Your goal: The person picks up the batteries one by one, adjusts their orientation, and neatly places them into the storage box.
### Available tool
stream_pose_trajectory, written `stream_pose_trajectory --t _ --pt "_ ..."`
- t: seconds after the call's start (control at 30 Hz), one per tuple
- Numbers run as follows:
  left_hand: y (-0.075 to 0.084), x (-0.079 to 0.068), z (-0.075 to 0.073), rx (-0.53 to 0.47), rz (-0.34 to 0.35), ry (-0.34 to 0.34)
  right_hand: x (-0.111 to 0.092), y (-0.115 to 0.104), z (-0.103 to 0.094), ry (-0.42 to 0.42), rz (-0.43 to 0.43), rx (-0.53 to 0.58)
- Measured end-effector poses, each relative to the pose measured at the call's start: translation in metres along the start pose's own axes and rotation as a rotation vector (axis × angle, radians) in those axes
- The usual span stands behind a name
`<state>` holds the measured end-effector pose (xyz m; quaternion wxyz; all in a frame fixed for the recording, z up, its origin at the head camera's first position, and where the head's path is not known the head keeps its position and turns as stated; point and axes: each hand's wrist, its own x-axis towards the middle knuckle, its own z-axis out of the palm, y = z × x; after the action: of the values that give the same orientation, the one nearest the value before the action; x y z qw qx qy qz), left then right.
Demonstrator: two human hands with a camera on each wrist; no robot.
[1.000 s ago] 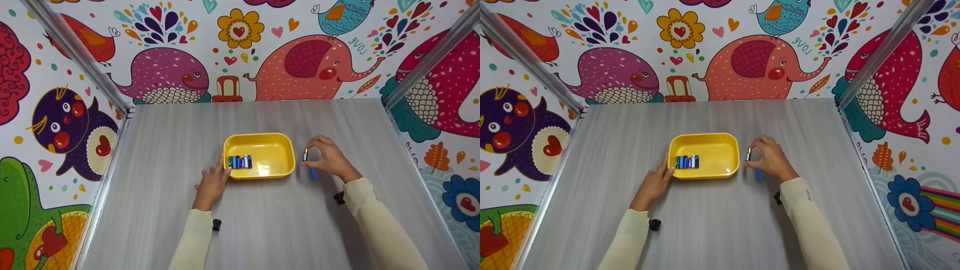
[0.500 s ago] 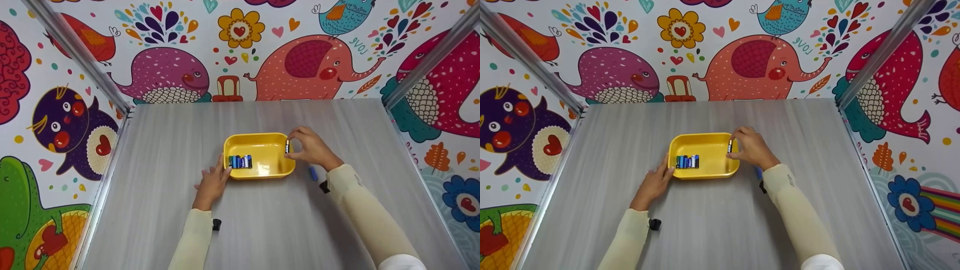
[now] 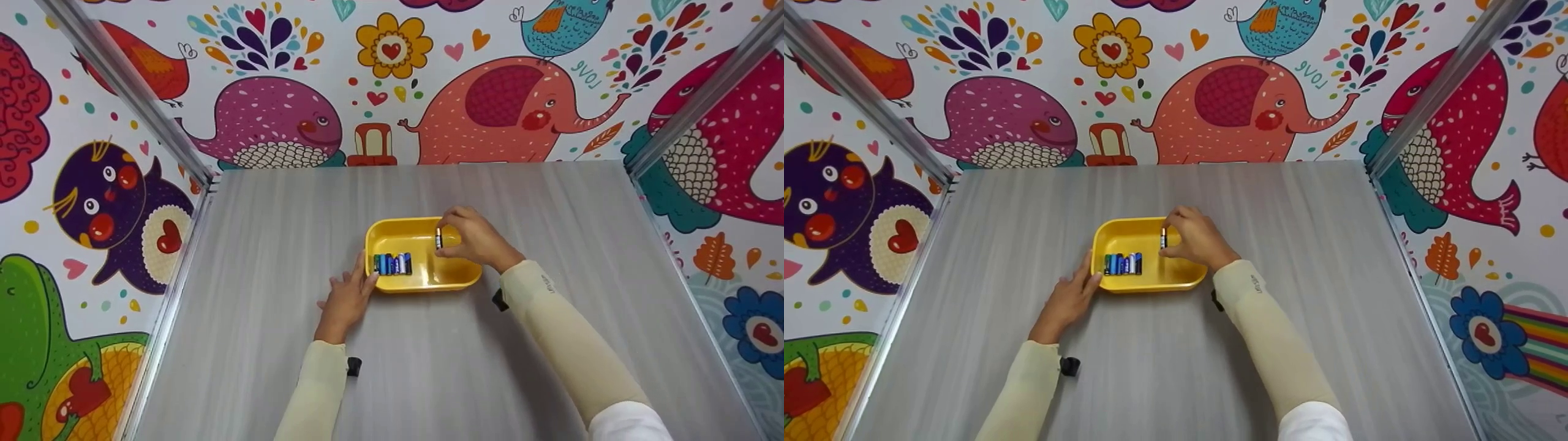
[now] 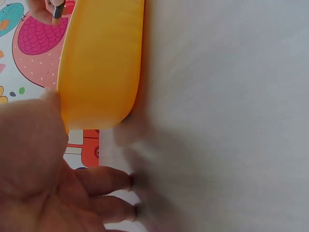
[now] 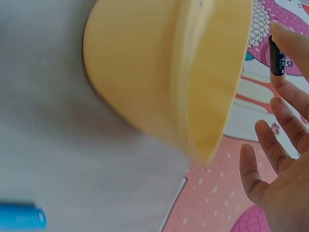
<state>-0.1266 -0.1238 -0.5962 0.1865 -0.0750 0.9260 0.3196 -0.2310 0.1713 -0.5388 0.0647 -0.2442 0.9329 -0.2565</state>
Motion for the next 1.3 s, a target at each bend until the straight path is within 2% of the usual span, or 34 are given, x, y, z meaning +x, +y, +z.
stream_pose_trajectory --t 0.07,0.3,0.47,0.67,1.0,1.3 --pt "0.0 0.0 0.0 0.0 0.0 -0.002 0.004 -0.003 0.007 -0.011 -0.006 -0.005" --pt "0.0 0.0 0.0 0.0 0.002 0.002 0.014 -0.01 0.029 -0.047 0.054 0.014" --pt "-0.001 0.001 0.001 -0.006 -0.002 0.001 0.019 -0.009 0.042 -0.054 0.035 0.014" --pt "0.0 0.0 0.0 -0.001 -0.005 0.002 0.019 -0.006 0.056 -0.088 0.096 0.057" --pt "0.001 0.0 0.0 0.006 -0.016 0.004 0.019 -0.008 0.071 -0.101 0.18 0.119" --pt "0.002 -0.001 0.002 -0.006 -0.019 0.019 0.019 -0.008 0.078 -0.106 0.187 0.119"
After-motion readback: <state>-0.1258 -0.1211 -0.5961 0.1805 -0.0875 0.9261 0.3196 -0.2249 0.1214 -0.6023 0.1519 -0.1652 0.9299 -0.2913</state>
